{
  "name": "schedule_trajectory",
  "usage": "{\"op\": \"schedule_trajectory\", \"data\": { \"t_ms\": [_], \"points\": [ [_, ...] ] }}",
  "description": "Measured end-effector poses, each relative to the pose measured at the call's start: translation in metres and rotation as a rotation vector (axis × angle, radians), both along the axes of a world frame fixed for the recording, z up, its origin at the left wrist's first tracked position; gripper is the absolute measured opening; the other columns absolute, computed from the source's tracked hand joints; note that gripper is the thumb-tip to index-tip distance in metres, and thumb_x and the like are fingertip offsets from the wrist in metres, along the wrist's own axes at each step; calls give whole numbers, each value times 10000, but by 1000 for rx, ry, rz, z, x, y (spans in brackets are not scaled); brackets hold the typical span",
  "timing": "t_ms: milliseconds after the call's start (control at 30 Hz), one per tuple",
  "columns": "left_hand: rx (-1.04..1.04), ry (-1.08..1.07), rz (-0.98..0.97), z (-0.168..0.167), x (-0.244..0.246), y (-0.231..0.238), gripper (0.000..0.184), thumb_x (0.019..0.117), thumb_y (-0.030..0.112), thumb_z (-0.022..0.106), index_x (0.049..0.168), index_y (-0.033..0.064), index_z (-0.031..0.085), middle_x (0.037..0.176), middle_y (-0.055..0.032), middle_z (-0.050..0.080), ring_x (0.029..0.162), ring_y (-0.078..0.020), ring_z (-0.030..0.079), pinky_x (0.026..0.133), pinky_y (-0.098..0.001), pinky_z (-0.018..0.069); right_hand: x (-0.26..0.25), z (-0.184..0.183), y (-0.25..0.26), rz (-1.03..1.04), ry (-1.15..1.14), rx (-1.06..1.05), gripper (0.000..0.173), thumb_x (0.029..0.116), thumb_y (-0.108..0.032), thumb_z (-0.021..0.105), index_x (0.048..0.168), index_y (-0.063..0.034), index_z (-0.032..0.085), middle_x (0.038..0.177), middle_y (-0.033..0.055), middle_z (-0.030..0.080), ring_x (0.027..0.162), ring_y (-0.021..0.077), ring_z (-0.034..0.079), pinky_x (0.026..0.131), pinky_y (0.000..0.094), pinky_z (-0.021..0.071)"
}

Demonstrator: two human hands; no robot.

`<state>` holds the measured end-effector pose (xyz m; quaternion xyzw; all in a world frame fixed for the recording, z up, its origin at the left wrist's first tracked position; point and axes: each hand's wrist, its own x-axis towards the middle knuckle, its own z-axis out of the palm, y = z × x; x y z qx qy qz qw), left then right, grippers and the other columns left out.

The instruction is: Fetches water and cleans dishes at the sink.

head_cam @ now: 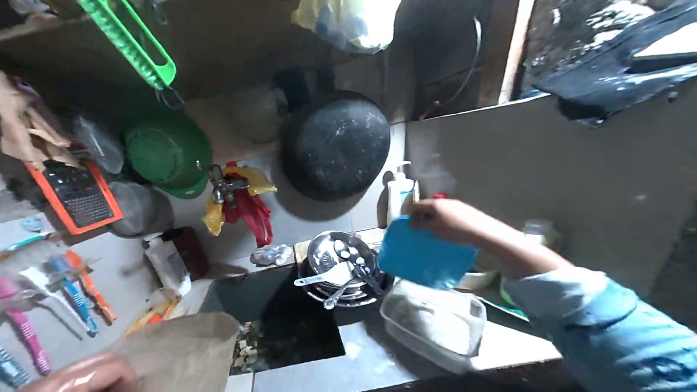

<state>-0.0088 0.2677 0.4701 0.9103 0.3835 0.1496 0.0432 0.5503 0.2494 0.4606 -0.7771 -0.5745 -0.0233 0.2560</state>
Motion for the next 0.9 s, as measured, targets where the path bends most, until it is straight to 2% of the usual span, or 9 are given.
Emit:
{"op": "schedule_trajectory", "data": {
  "t_ms": [67,133,200,300,400,500,633,767,900],
  "points": [
    [32,41,34,12,7,9,285,922,197,741,931,-84,693,917,-248,678,795,-374,664,722,-579,520,-23,31,10,-4,29,154,213,1049,-176,601,1165,-9,665,1031,253,688,972,458,665,835,692,498],
    [104,71,86,16,10,25,228,867,261,765,869,39,714,852,-105,680,732,-248,652,657,-491,530,-63,48,28,-5,98,263,279,1059,-168,563,1292,-16,588,1104,281,674,1037,494,652,864,707,484],
    [83,140,169,28,22,33,158,868,236,796,885,95,727,847,-43,673,752,-204,642,688,-468,526,-116,47,53,54,145,277,373,1045,-123,541,1402,-27,487,1107,290,667,1024,493,670,841,684,523],
    [-22,320,293,51,50,46,171,932,266,768,947,104,716,871,-49,666,800,-210,639,748,-464,527,-197,10,100,199,297,151,505,990,-30,567,1465,-47,396,1115,276,666,1020,464,689,829,629,563],
    [-102,432,338,61,79,66,246,957,309,737,1043,79,724,947,-101,689,898,-262,656,842,-514,526,-252,-52,143,261,594,3,575,981,-33,576,1514,-24,362,1249,305,633,1148,468,649,935,632,531],
    [-148,513,359,60,108,84,256,978,297,708,1065,57,707,948,-129,682,896,-286,656,828,-517,526,-281,-107,174,173,884,-158,542,1024,-92,527,1517,35,342,1381,314,562,1286,425,581,1050,568,483],
    [-190,571,380,46,134,108,240,975,265,706,1070,45,709,985,-157,686,949,-319,655,858,-549,514,-284,-139,195,118,1019,-303,461,1072,-214,518,1396,115,509,1484,291,487,1408,379,466,1149,509,387],
    [-230,567,400,37,143,117,232,974,254,703,1054,36,701,964,-158,679,931,-309,651,841,-540,513,-271,-132,199,123,919,-390,435,1063,-297,540,1298,58,627,1432,246,556,1367,340,512,1117,501,411],
    [-242,560,393,39,144,119,237,976,255,703,1064,35,701,974,-161,683,935,-312,655,843,-535,515,-260,-92,177,138,684,-540,417,1087,-158,438,1401,106,513,1542,264,442,1466,341,409,1177,472,343]
  ]
}}
